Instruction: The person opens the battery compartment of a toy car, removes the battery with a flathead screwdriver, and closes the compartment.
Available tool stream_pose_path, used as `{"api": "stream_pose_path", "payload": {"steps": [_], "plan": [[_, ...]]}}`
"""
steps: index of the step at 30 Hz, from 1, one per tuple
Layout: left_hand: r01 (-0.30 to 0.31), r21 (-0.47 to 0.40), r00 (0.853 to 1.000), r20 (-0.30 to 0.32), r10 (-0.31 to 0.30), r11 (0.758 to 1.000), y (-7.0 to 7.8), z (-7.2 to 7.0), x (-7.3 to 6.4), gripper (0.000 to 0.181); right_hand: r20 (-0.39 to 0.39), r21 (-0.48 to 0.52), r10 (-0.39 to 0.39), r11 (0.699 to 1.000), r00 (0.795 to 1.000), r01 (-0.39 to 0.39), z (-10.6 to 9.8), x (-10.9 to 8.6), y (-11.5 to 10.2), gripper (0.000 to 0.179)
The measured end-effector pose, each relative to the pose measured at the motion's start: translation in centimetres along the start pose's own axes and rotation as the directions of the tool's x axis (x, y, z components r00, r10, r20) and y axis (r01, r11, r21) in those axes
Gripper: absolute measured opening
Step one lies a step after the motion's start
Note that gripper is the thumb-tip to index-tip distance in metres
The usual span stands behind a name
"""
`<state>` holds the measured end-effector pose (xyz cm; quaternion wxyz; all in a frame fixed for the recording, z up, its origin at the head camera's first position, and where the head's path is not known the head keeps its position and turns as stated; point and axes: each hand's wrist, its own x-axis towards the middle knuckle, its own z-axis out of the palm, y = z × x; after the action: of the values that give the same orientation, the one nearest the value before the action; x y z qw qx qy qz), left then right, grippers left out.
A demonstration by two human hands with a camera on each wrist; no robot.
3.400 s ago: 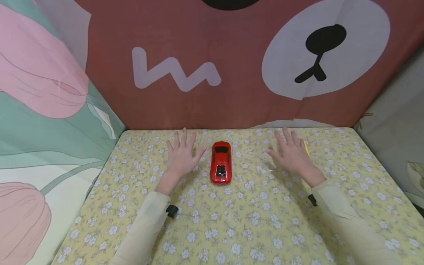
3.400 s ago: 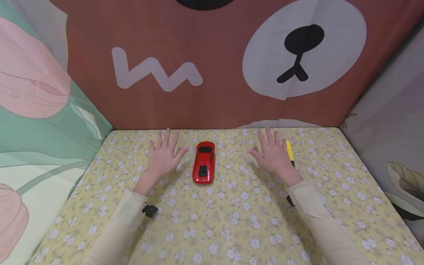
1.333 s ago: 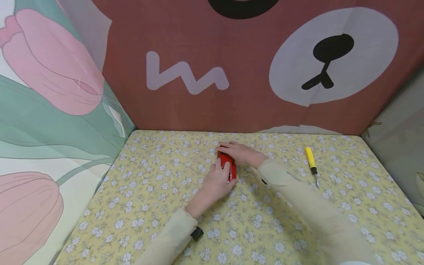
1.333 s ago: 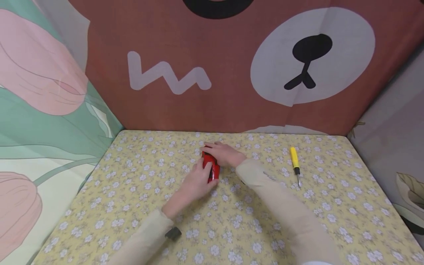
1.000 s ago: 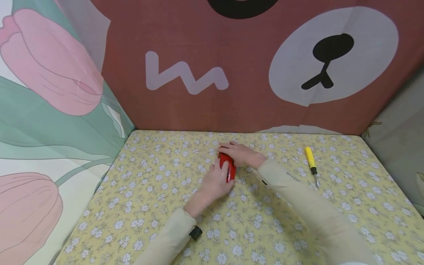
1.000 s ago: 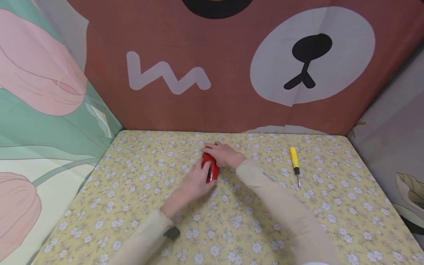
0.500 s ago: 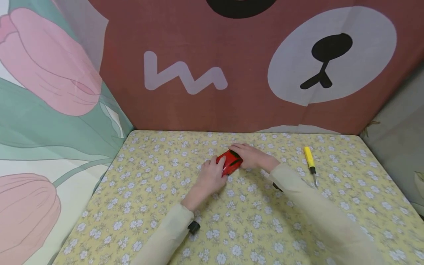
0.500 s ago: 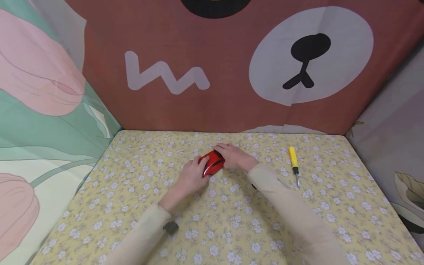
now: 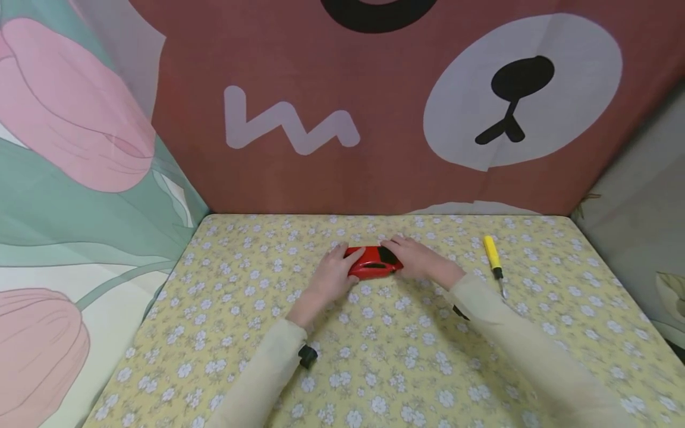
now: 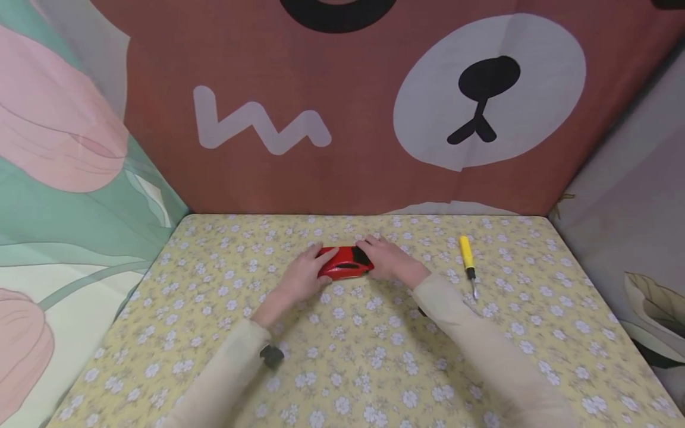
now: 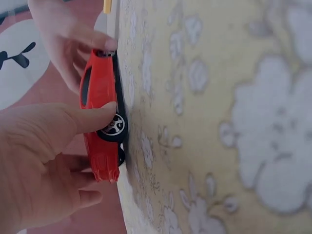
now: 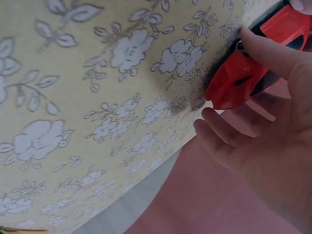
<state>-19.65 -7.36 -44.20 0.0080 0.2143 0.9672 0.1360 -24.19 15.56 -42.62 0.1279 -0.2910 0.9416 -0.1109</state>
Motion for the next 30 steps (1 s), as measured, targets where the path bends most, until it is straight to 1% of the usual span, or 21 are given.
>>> {"api": "stream_pose_path", "payload": {"steps": [4,8,10,14,18,20,22,24,26,30], "plan": [[-0.016,-0.044,1.0,0.02,0.017,0.999,-0.5,0.1,0.3,0.069,0.007,0.031,0.035,0.999,0.999,-0.035,0.2,-0.8,-0.1,0.08],[-0.016,-0.101,0.999,0.049,0.021,0.995,-0.9,-0.1,0.5,0.073,0.001,0.038,0.037,0.999,0.999,-0.037,0.4,-1.5,-0.2,0.081],[-0.022,-0.112,0.998,0.057,0.028,0.993,-1.0,-0.1,0.7,0.075,-0.007,0.047,0.036,0.998,0.999,-0.036,0.6,-1.8,-0.1,0.082],[-0.037,-0.09,0.996,0.073,0.044,0.995,-1.2,-0.2,1.0,0.078,-0.025,0.071,0.04,0.997,0.999,-0.038,0.8,-2.1,-0.2,0.084],[-0.064,-0.049,0.996,0.05,0.067,0.997,-1.5,-0.3,1.2,0.078,-0.031,0.089,0.05,0.995,0.998,-0.047,1.0,-2.1,-0.2,0.083],[-0.077,-0.044,0.996,0.037,0.079,0.996,-1.6,-0.4,1.3,0.077,-0.031,0.102,0.059,0.993,0.998,-0.055,1.1,-2.1,-0.1,0.084],[-0.084,-0.057,0.996,0.032,0.086,0.995,-1.7,-0.5,1.3,0.076,-0.038,0.127,0.064,0.99,0.997,-0.059,1.2,-2.1,0.0,0.086],[-0.089,-0.075,0.995,0.04,0.092,0.993,-1.7,-0.6,1.4,0.076,-0.045,0.166,0.07,0.984,0.997,-0.062,1.3,-2.2,0.1,0.087],[-0.087,-0.1,0.994,0.053,0.092,0.991,-1.8,-0.6,1.4,0.077,-0.052,0.219,0.078,0.974,0.996,-0.065,1.5,-2.1,0.3,0.089],[-0.073,-0.143,0.993,0.084,0.086,0.987,-1.9,-0.6,1.4,0.081,-0.078,0.316,0.071,0.948,0.994,-0.043,1.9,-1.9,1.0,0.093]]}}
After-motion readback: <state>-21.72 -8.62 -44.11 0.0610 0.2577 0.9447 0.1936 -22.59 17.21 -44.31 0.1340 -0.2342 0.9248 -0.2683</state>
